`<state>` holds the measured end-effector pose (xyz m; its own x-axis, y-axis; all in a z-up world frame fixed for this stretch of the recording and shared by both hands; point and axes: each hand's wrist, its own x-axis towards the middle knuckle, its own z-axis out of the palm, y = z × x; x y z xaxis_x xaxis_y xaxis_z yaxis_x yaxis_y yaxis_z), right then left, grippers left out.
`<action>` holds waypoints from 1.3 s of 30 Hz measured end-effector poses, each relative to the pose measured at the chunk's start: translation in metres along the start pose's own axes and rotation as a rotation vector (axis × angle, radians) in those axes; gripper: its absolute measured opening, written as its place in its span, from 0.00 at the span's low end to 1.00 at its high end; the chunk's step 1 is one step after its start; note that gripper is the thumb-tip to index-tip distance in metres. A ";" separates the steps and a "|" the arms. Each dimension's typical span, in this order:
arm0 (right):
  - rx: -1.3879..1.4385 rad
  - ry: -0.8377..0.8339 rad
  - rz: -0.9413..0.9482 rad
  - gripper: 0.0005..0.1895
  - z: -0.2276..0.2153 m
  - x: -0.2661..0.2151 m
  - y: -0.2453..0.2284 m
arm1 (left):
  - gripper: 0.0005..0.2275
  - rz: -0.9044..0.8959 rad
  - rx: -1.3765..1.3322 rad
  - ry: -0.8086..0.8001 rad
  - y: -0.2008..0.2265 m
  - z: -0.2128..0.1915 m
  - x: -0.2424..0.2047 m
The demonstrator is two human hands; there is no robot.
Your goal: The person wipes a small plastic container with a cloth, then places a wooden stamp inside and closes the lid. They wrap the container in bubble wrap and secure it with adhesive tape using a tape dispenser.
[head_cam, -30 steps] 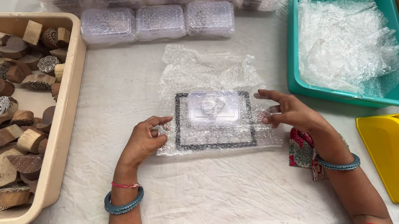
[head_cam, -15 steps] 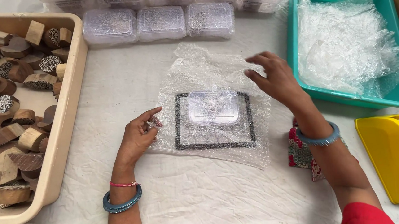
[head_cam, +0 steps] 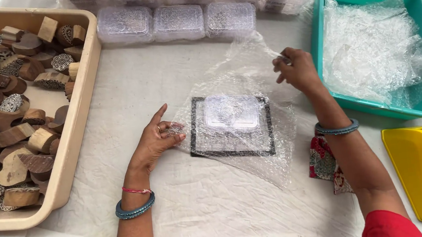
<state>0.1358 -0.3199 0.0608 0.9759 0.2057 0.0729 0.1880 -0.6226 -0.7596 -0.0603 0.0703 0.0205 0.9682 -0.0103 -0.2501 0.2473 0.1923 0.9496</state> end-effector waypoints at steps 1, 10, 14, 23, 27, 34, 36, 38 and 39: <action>-0.001 0.001 0.001 0.12 -0.006 -0.005 0.000 | 0.44 -0.001 -0.001 -0.002 -0.007 -0.001 0.003; 0.341 0.007 0.156 0.12 -0.024 -0.036 0.034 | 0.35 0.163 -0.325 0.053 -0.014 -0.010 0.016; 0.483 -0.022 0.189 0.11 -0.016 -0.053 0.038 | 0.39 0.139 -0.731 0.163 0.010 0.017 0.013; 0.449 0.035 0.233 0.13 -0.017 -0.090 0.037 | 0.50 0.105 -0.150 0.165 -0.011 0.015 0.035; 0.410 0.013 0.188 0.14 -0.015 -0.100 0.061 | 0.48 0.225 -0.061 0.278 0.000 0.002 0.067; 0.417 -0.038 0.255 0.15 -0.007 -0.116 0.062 | 0.42 0.192 -0.039 0.221 -0.012 -0.001 0.104; 0.407 -0.037 0.257 0.15 -0.005 -0.115 0.065 | 0.41 0.012 -0.260 0.198 -0.006 0.003 0.099; 0.415 -0.034 0.233 0.15 -0.002 -0.113 0.078 | 0.41 -0.005 -0.256 0.188 -0.009 0.006 0.090; 0.422 -0.032 0.210 0.15 0.000 -0.112 0.084 | 0.41 -0.024 -0.253 0.179 -0.011 0.006 0.085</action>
<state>0.0421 -0.3954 -0.0114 0.9828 0.1351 -0.1256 -0.0814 -0.2938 -0.9524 0.0195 0.0610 -0.0103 0.9346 0.1506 -0.3224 0.2310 0.4323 0.8716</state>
